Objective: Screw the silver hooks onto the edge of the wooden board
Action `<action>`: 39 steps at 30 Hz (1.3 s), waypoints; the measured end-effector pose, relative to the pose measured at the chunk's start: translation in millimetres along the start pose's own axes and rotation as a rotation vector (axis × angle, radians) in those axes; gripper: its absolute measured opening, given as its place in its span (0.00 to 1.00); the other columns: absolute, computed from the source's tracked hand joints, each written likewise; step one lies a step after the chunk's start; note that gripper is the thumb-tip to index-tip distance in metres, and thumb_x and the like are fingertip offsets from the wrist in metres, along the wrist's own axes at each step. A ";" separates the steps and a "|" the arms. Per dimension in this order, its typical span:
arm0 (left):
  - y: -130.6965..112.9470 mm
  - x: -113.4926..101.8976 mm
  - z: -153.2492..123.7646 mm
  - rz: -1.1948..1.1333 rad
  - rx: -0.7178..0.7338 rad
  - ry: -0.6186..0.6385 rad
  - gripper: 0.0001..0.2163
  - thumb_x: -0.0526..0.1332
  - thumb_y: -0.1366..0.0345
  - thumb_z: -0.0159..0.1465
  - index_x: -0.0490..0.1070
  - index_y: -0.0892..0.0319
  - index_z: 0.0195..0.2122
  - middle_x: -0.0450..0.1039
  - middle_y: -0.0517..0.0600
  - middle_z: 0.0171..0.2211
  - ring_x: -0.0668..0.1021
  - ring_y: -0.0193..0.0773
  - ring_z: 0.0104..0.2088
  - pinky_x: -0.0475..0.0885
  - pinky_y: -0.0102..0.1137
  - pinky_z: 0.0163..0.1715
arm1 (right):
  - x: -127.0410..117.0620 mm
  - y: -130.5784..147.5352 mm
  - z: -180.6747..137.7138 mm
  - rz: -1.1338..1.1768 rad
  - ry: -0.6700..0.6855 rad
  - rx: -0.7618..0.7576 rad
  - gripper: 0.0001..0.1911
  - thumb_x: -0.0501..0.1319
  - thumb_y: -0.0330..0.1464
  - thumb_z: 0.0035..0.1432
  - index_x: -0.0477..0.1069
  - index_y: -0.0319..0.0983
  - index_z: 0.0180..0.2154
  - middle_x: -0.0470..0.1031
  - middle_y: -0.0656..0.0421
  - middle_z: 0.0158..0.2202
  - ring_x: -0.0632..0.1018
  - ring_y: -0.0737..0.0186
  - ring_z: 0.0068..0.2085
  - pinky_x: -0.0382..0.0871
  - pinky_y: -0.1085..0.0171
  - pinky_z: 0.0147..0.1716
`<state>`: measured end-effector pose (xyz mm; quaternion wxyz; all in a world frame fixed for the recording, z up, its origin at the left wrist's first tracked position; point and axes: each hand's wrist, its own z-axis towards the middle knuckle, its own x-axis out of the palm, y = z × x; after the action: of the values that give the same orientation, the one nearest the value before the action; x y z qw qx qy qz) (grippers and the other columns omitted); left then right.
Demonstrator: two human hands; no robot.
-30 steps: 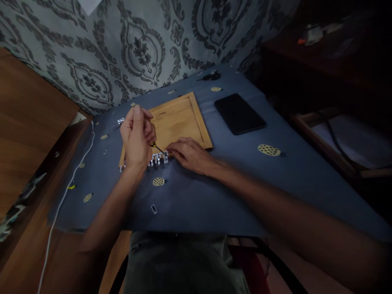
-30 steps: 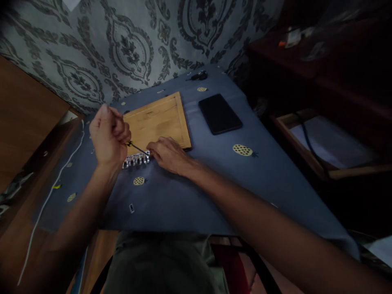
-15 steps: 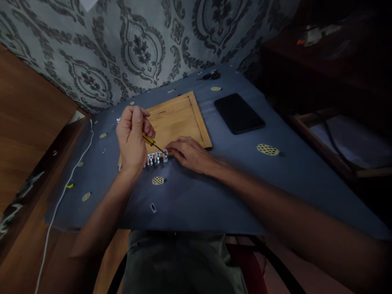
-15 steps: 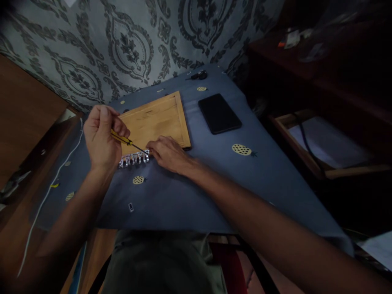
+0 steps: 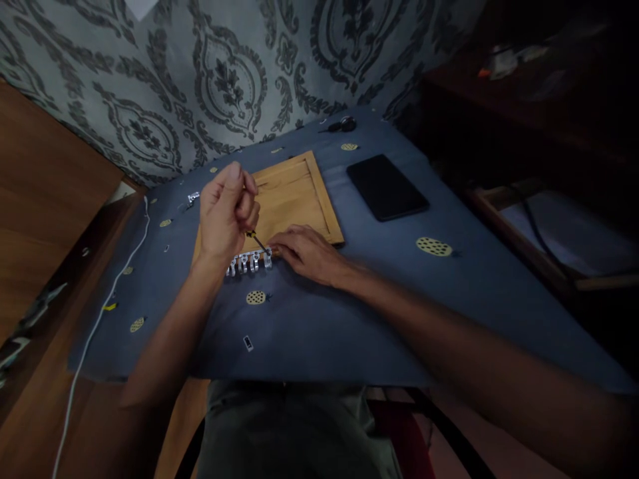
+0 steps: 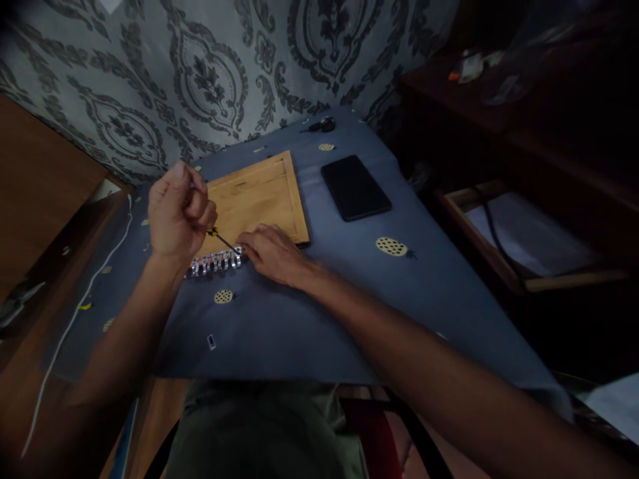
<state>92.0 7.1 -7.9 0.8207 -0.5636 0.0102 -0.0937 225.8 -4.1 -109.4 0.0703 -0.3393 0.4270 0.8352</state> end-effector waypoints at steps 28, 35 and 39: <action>-4.2 -3.8 -12.2 -0.093 -0.001 -0.048 0.19 0.65 0.53 0.65 0.67 0.59 0.23 0.46 0.36 0.11 0.51 0.23 0.10 0.48 0.21 0.11 | -10.7 -2.2 0.2 0.074 -0.015 0.040 0.15 0.61 0.25 0.60 0.79 0.38 0.47 0.82 0.52 0.43 0.79 0.57 0.43 0.70 0.58 0.45; -2.8 -6.9 -11.8 -0.074 0.037 -0.039 0.18 0.65 0.54 0.65 0.68 0.59 0.24 0.45 0.36 0.12 0.51 0.24 0.11 0.50 0.21 0.11 | -6.4 -2.7 -2.3 0.059 0.011 0.009 0.18 0.58 0.21 0.61 0.78 0.38 0.50 0.80 0.52 0.45 0.78 0.58 0.45 0.70 0.59 0.46; -0.4 -9.9 -12.1 -0.065 0.085 0.001 0.16 0.67 0.53 0.63 0.70 0.59 0.25 0.46 0.36 0.13 0.51 0.24 0.12 0.50 0.22 0.12 | -5.9 -2.8 -1.7 0.053 0.035 -0.019 0.17 0.57 0.20 0.62 0.77 0.37 0.48 0.81 0.52 0.43 0.77 0.57 0.45 0.69 0.58 0.47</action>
<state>80.7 -2.5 -12.8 0.8405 -0.5280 -0.0117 -0.1207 232.2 -2.6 -108.3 0.0375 -0.3429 0.4292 0.8348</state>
